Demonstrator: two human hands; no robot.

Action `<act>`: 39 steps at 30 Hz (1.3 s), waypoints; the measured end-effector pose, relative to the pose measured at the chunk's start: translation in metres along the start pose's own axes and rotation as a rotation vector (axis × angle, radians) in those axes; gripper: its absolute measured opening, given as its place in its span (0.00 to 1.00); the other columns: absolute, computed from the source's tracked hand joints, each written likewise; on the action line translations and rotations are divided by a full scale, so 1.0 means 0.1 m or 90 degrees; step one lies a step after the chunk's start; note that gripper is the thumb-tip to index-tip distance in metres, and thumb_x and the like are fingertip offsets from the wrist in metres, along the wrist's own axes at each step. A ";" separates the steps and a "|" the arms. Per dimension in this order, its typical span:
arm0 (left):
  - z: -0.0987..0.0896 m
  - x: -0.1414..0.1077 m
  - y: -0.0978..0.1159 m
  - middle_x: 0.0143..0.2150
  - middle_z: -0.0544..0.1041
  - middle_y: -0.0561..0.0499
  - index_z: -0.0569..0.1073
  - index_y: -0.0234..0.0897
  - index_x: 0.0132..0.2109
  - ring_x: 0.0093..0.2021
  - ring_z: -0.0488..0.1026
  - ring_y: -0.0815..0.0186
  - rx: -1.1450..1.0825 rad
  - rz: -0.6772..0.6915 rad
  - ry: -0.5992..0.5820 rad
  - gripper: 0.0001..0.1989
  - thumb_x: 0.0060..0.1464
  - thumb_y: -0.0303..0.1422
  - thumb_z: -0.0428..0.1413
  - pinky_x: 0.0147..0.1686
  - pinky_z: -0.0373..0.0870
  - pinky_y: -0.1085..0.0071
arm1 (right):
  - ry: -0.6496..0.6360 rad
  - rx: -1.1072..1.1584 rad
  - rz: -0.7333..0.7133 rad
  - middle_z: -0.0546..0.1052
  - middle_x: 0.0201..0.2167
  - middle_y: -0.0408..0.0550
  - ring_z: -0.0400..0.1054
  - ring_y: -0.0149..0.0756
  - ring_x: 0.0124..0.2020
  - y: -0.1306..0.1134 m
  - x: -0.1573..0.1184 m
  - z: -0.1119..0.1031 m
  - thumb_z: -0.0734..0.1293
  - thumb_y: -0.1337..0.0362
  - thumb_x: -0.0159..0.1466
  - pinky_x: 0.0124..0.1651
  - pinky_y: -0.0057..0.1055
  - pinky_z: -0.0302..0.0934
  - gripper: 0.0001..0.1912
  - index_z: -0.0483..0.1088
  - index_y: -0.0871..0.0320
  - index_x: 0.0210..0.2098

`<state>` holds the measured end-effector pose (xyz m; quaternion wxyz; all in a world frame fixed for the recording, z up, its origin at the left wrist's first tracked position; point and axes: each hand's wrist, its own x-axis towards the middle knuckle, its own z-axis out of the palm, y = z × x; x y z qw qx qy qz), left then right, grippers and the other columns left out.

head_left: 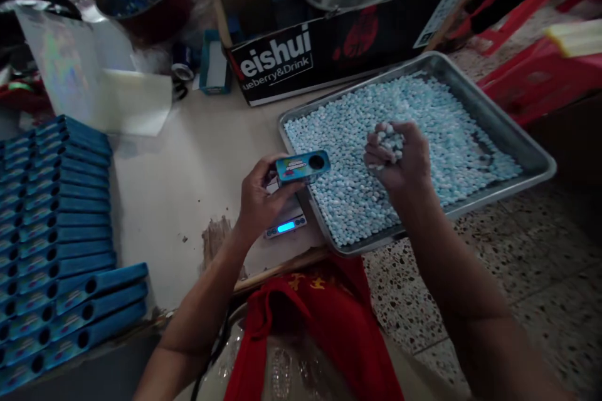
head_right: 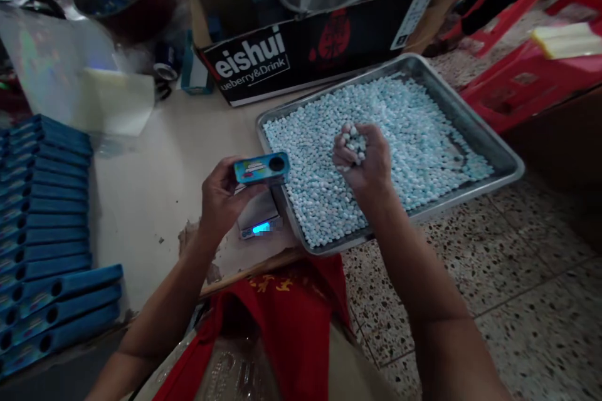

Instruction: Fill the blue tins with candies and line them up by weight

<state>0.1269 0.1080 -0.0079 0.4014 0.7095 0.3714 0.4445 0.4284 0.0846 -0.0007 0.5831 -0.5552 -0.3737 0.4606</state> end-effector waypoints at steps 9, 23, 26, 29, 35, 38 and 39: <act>0.55 0.28 0.16 0.56 0.88 0.45 0.84 0.42 0.60 0.54 0.87 0.54 0.176 0.058 -0.057 0.27 0.56 0.32 0.80 0.63 0.85 0.55 | 0.010 0.357 -0.050 0.70 0.31 0.45 0.68 0.41 0.35 -0.33 -0.02 0.35 0.77 0.36 0.64 0.34 0.37 0.63 0.26 0.67 0.49 0.33; 0.66 0.34 0.04 0.54 0.87 0.46 0.83 0.42 0.58 0.53 0.86 0.54 0.098 0.049 -0.043 0.26 0.55 0.31 0.80 0.54 0.86 0.60 | 0.102 0.184 -0.101 0.69 0.31 0.47 0.68 0.42 0.34 -0.25 0.11 0.41 0.70 0.38 0.70 0.39 0.43 0.69 0.23 0.64 0.47 0.31; 0.70 0.37 0.00 0.54 0.87 0.46 0.82 0.42 0.58 0.53 0.86 0.54 0.062 0.051 -0.038 0.25 0.55 0.32 0.79 0.49 0.85 0.61 | 0.123 0.054 -0.118 0.68 0.30 0.48 0.69 0.47 0.37 -0.26 0.12 0.39 0.63 0.33 0.72 0.43 0.46 0.70 0.25 0.67 0.45 0.34; 0.73 0.40 -0.01 0.53 0.86 0.47 0.81 0.43 0.56 0.52 0.85 0.55 0.038 0.043 -0.032 0.24 0.54 0.30 0.78 0.48 0.84 0.63 | 0.122 0.018 -0.145 0.67 0.30 0.47 0.69 0.48 0.37 -0.33 0.09 0.42 0.61 0.28 0.71 0.44 0.46 0.69 0.28 0.71 0.44 0.37; 0.82 0.42 -0.02 0.52 0.84 0.50 0.80 0.44 0.55 0.53 0.83 0.57 0.016 0.049 -0.005 0.24 0.54 0.25 0.75 0.54 0.80 0.62 | 0.129 0.038 -0.119 0.73 0.32 0.51 0.74 0.49 0.41 -0.51 0.01 0.53 0.61 0.25 0.73 0.44 0.45 0.73 0.33 0.78 0.46 0.42; 0.90 0.39 -0.06 0.52 0.83 0.52 0.79 0.44 0.55 0.53 0.82 0.57 0.003 0.051 0.034 0.23 0.55 0.24 0.74 0.57 0.78 0.61 | 0.129 0.041 -0.149 0.71 0.33 0.50 0.74 0.46 0.41 -0.49 0.00 0.58 0.56 0.24 0.75 0.46 0.44 0.73 0.36 0.74 0.47 0.38; 0.93 0.38 -0.07 0.52 0.82 0.52 0.79 0.45 0.55 0.53 0.82 0.58 0.000 0.053 0.048 0.23 0.56 0.23 0.73 0.57 0.78 0.61 | 0.125 0.027 -0.161 0.71 0.33 0.49 0.74 0.46 0.41 -0.47 -0.02 0.60 0.57 0.25 0.75 0.46 0.44 0.73 0.35 0.74 0.47 0.38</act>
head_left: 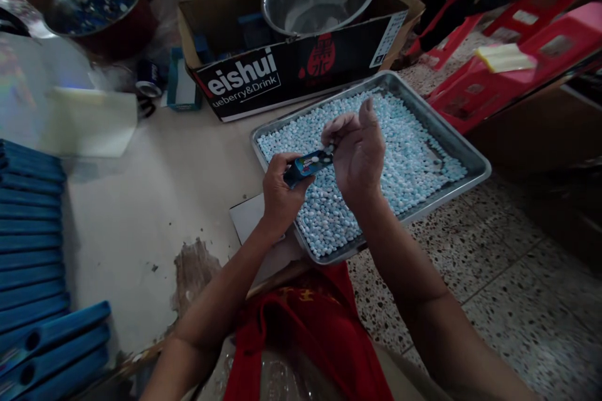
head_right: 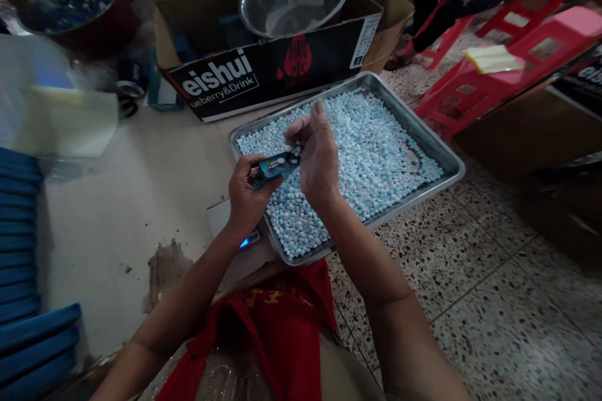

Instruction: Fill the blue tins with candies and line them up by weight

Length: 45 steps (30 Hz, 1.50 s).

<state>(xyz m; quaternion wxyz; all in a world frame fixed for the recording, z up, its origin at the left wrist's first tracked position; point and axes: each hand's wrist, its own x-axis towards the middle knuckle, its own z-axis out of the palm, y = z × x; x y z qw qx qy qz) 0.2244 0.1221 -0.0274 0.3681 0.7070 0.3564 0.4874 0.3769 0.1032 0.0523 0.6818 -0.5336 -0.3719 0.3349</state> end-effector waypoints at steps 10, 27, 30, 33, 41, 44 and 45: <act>-0.06 -0.01 0.07 0.51 0.82 0.51 0.77 0.44 0.53 0.52 0.81 0.59 -0.027 -0.087 0.032 0.23 0.53 0.26 0.74 0.52 0.79 0.65 | -0.074 -0.077 -0.041 0.79 0.43 0.53 0.79 0.51 0.60 -0.05 -0.20 -0.05 0.64 0.29 0.74 0.54 0.46 0.77 0.29 0.74 0.48 0.41; -1.27 -0.84 -0.08 0.50 0.84 0.50 0.75 0.43 0.49 0.45 0.83 0.63 -0.158 -0.214 0.050 0.28 0.49 0.39 0.82 0.45 0.82 0.70 | -0.340 -0.809 -0.225 0.83 0.62 0.63 0.75 0.65 0.64 0.52 -0.39 -0.99 0.72 0.53 0.74 0.66 0.62 0.69 0.15 0.82 0.52 0.56; -1.30 -0.98 -0.16 0.46 0.84 0.52 0.75 0.42 0.50 0.42 0.82 0.64 -0.144 -0.241 0.060 0.28 0.50 0.40 0.82 0.42 0.82 0.70 | -0.455 -0.907 -0.268 0.76 0.72 0.67 0.67 0.73 0.72 0.56 -0.44 -0.92 0.73 0.50 0.73 0.66 0.67 0.67 0.28 0.77 0.53 0.69; -1.27 -1.04 -0.24 0.44 0.83 0.52 0.75 0.43 0.52 0.41 0.82 0.64 -0.151 -0.247 0.065 0.29 0.52 0.42 0.81 0.42 0.83 0.69 | -0.540 -0.934 -0.284 0.77 0.70 0.67 0.69 0.73 0.69 0.58 -0.45 -0.82 0.73 0.54 0.72 0.65 0.66 0.67 0.31 0.75 0.53 0.72; -1.62 -1.07 -0.21 0.63 0.82 0.44 0.76 0.47 0.63 0.67 0.81 0.52 -0.114 -0.192 0.107 0.40 0.50 0.53 0.82 0.67 0.81 0.55 | -0.572 -0.871 -0.075 0.82 0.50 0.60 0.75 0.48 0.40 0.59 -0.25 -0.60 0.73 0.64 0.70 0.43 0.41 0.61 0.08 0.80 0.56 0.49; -1.88 -1.15 -0.11 0.60 0.83 0.45 0.77 0.49 0.63 0.65 0.82 0.51 -0.090 -0.182 0.157 0.40 0.49 0.56 0.81 0.66 0.82 0.54 | -0.447 -0.725 0.048 0.82 0.37 0.51 0.72 0.41 0.35 0.45 -0.13 -0.64 0.75 0.69 0.66 0.42 0.39 0.60 0.05 0.80 0.55 0.41; -1.95 -1.17 -0.08 0.59 0.84 0.45 0.77 0.49 0.63 0.64 0.82 0.51 -0.084 -0.177 0.166 0.41 0.49 0.58 0.80 0.66 0.82 0.53 | -0.393 -0.695 0.087 0.81 0.32 0.49 0.70 0.39 0.33 0.39 -0.11 -0.66 0.75 0.70 0.65 0.41 0.39 0.59 0.04 0.81 0.55 0.39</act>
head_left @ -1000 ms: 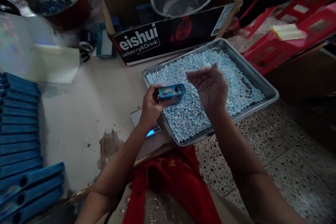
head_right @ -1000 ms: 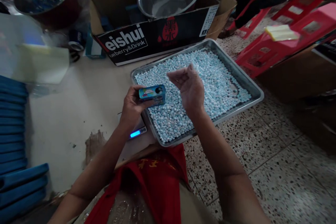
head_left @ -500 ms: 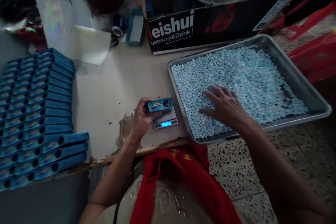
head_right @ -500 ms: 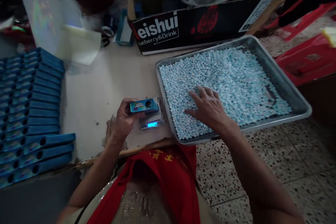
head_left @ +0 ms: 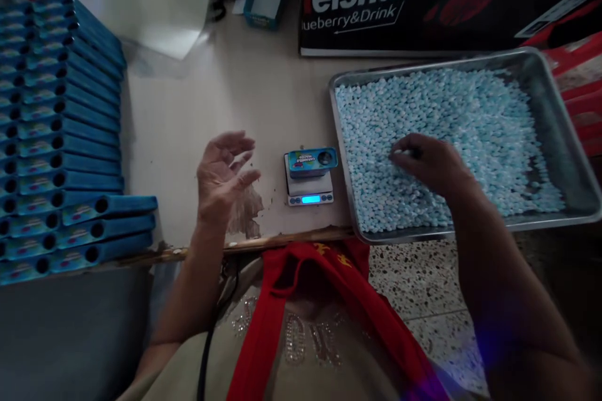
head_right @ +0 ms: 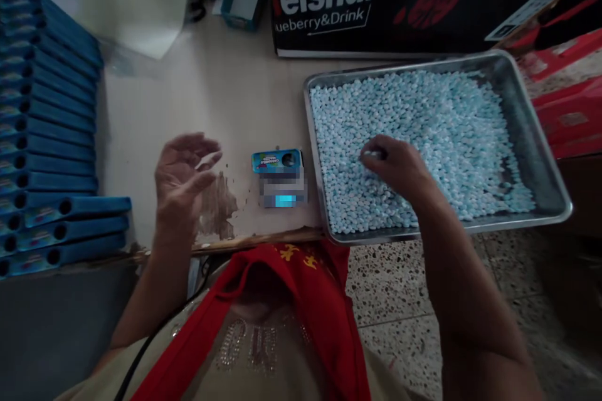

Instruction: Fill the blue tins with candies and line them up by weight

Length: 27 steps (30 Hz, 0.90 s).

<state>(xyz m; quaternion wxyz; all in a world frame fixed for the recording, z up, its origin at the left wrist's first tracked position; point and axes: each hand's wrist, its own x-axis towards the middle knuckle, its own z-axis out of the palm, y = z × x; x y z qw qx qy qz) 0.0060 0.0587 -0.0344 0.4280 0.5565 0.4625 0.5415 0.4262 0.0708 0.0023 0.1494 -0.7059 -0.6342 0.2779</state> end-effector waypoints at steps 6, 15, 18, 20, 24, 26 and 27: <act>-0.04 -0.01 0.11 0.57 0.85 0.46 0.79 0.47 0.60 0.60 0.84 0.51 -0.009 0.028 0.011 0.36 0.52 0.56 0.80 0.64 0.83 0.52 | 0.019 0.090 0.100 0.73 0.20 0.43 0.64 0.35 0.24 -0.13 -0.13 -0.20 0.76 0.64 0.63 0.34 0.39 0.56 0.05 0.83 0.57 0.38; 0.11 -0.04 0.21 0.54 0.87 0.48 0.82 0.44 0.54 0.55 0.86 0.59 0.023 0.012 -0.012 0.23 0.59 0.46 0.79 0.63 0.85 0.58 | -0.048 0.297 0.085 0.71 0.21 0.41 0.60 0.31 0.23 -0.24 -0.14 -0.16 0.79 0.55 0.54 0.30 0.34 0.53 0.14 0.79 0.56 0.34; 0.10 -0.05 0.23 0.52 0.86 0.48 0.82 0.43 0.52 0.55 0.86 0.58 0.034 -0.002 0.002 0.20 0.60 0.44 0.77 0.62 0.86 0.58 | -0.076 0.303 0.089 0.71 0.20 0.42 0.60 0.31 0.22 -0.36 -0.17 -0.17 0.79 0.55 0.53 0.28 0.34 0.51 0.15 0.79 0.57 0.35; 0.12 -0.04 0.22 0.53 0.86 0.48 0.82 0.43 0.53 0.55 0.86 0.58 0.028 0.000 -0.005 0.20 0.59 0.43 0.77 0.62 0.86 0.58 | -0.088 0.302 0.074 0.72 0.20 0.41 0.61 0.31 0.22 -0.47 -0.19 -0.19 0.79 0.55 0.53 0.28 0.34 0.52 0.16 0.80 0.57 0.36; 0.16 0.00 0.20 0.54 0.86 0.47 0.83 0.43 0.55 0.56 0.85 0.57 0.023 0.003 -0.048 0.25 0.55 0.44 0.80 0.63 0.85 0.56 | -0.103 0.289 0.030 0.73 0.20 0.41 0.63 0.30 0.22 -0.71 -0.18 -0.22 0.79 0.54 0.55 0.27 0.33 0.54 0.16 0.80 0.57 0.38; 0.17 0.00 0.19 0.55 0.87 0.46 0.83 0.42 0.55 0.57 0.85 0.57 0.027 -0.003 -0.062 0.28 0.53 0.46 0.81 0.63 0.85 0.57 | -0.113 0.280 0.008 0.73 0.20 0.41 0.63 0.30 0.22 -0.79 -0.15 -0.23 0.79 0.54 0.55 0.26 0.32 0.54 0.16 0.80 0.56 0.38; 0.17 0.00 0.18 0.55 0.87 0.46 0.83 0.42 0.56 0.57 0.85 0.57 0.029 -0.008 -0.066 0.29 0.53 0.47 0.81 0.63 0.85 0.58 | -0.117 0.272 -0.003 0.73 0.20 0.41 0.63 0.30 0.22 -0.83 -0.14 -0.23 0.79 0.54 0.55 0.26 0.32 0.54 0.16 0.80 0.56 0.38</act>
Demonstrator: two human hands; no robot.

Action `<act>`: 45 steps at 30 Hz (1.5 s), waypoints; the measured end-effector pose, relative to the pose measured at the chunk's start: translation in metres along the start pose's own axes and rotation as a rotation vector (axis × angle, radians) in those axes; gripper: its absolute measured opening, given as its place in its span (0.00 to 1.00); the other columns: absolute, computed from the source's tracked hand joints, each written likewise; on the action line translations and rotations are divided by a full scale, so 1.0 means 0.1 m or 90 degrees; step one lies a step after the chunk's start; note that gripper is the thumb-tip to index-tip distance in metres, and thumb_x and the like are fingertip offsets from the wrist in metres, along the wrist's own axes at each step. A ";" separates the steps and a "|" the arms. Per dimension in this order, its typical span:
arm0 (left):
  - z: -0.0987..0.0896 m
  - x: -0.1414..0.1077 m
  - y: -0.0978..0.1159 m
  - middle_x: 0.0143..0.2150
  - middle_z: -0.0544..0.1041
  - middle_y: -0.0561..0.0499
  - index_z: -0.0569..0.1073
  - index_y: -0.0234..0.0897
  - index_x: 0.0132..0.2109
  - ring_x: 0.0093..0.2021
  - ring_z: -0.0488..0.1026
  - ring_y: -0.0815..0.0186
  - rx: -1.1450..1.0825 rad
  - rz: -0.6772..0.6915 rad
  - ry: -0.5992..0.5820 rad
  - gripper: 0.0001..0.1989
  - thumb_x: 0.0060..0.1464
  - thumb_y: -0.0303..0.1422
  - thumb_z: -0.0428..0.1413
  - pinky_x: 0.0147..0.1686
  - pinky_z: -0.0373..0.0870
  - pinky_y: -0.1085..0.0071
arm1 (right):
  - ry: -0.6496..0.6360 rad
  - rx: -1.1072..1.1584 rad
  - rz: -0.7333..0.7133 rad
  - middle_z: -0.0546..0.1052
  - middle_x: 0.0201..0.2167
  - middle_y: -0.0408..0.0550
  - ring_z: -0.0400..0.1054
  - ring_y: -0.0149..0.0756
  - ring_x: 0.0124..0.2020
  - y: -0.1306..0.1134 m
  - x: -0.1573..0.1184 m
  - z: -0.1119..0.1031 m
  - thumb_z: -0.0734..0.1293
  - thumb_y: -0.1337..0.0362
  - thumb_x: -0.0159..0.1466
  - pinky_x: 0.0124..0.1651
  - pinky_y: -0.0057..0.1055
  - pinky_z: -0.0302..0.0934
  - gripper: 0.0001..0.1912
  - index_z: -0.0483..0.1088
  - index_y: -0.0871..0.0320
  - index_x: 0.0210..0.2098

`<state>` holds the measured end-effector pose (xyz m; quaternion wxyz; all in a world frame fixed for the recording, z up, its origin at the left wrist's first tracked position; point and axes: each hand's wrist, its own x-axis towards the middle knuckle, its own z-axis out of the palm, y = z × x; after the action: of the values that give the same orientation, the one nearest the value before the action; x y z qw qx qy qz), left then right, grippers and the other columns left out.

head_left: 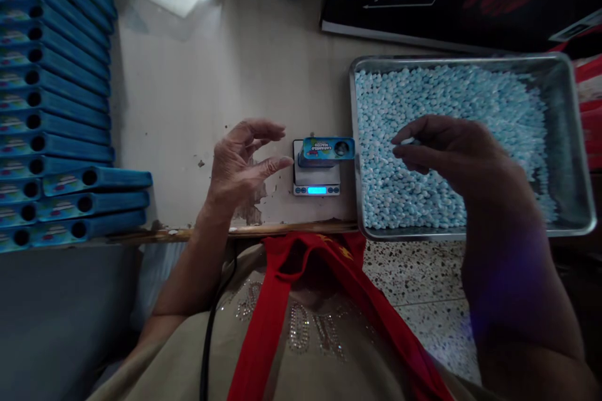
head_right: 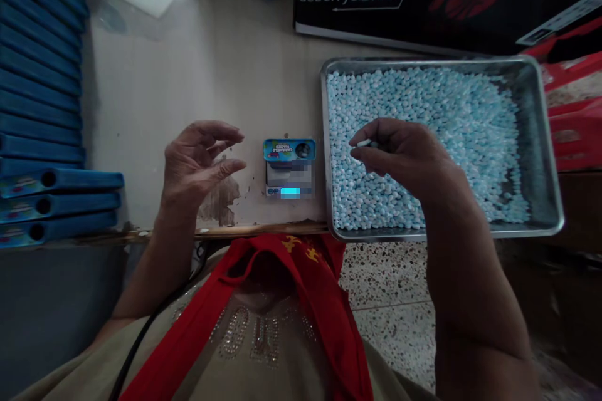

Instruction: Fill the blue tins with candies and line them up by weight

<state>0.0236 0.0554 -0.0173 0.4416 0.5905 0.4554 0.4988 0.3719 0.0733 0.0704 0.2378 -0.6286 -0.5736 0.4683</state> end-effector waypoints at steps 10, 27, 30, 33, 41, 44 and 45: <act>0.04 -0.06 -0.13 0.58 0.86 0.44 0.81 0.42 0.62 0.58 0.85 0.57 -0.005 -0.004 -0.020 0.34 0.55 0.49 0.80 0.62 0.86 0.61 | 0.052 -0.024 -0.026 0.72 0.20 0.40 0.63 0.30 0.21 -0.09 -0.03 -0.05 0.79 0.56 0.55 0.26 0.31 0.54 0.13 0.81 0.55 0.36; 0.32 0.05 -0.20 0.61 0.84 0.44 0.79 0.43 0.63 0.63 0.83 0.54 0.032 -0.043 -0.085 0.35 0.54 0.47 0.81 0.67 0.83 0.55 | -0.051 -0.189 0.007 0.77 0.24 0.45 0.68 0.35 0.26 0.50 0.01 -0.15 0.75 0.44 0.62 0.31 0.35 0.58 0.21 0.87 0.54 0.42; 0.36 0.06 -0.19 0.62 0.84 0.44 0.80 0.43 0.63 0.63 0.83 0.54 0.047 -0.043 -0.095 0.35 0.53 0.45 0.82 0.67 0.83 0.56 | -0.019 -0.007 0.035 0.73 0.25 0.42 0.64 0.32 0.27 0.49 0.07 -0.08 0.79 0.48 0.59 0.30 0.32 0.56 0.17 0.82 0.54 0.37; 0.39 0.06 -0.20 0.63 0.84 0.44 0.81 0.42 0.61 0.62 0.84 0.55 0.035 -0.047 -0.102 0.33 0.53 0.43 0.82 0.66 0.83 0.58 | 0.000 0.190 0.076 0.73 0.28 0.42 0.63 0.30 0.29 0.47 0.13 -0.04 0.83 0.56 0.54 0.32 0.31 0.57 0.16 0.76 0.54 0.34; 0.48 0.09 -0.20 0.59 0.85 0.44 0.81 0.41 0.58 0.57 0.86 0.56 0.017 -0.091 -0.115 0.33 0.54 0.50 0.81 0.60 0.85 0.60 | -0.026 -0.019 0.035 0.79 0.28 0.47 0.69 0.35 0.29 0.50 0.21 -0.06 0.78 0.51 0.61 0.34 0.35 0.60 0.17 0.83 0.57 0.42; 0.51 0.09 -0.17 0.58 0.86 0.45 0.81 0.41 0.57 0.58 0.85 0.55 0.009 -0.091 -0.102 0.31 0.55 0.50 0.80 0.62 0.84 0.59 | -0.017 -0.134 -0.007 0.80 0.27 0.46 0.69 0.36 0.28 0.46 0.19 -0.06 0.76 0.46 0.63 0.34 0.35 0.59 0.20 0.86 0.56 0.43; 0.52 0.08 -0.16 0.58 0.86 0.45 0.81 0.41 0.57 0.58 0.85 0.55 0.006 -0.085 -0.098 0.31 0.55 0.50 0.80 0.63 0.84 0.58 | -0.013 -0.159 -0.019 0.81 0.27 0.46 0.69 0.37 0.28 0.45 0.18 -0.05 0.75 0.46 0.64 0.34 0.35 0.59 0.20 0.86 0.56 0.43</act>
<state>0.0741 0.0631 -0.0372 0.5050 0.5972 0.4609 0.4195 0.3968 0.0809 0.0291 0.1592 -0.6398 -0.6392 0.3959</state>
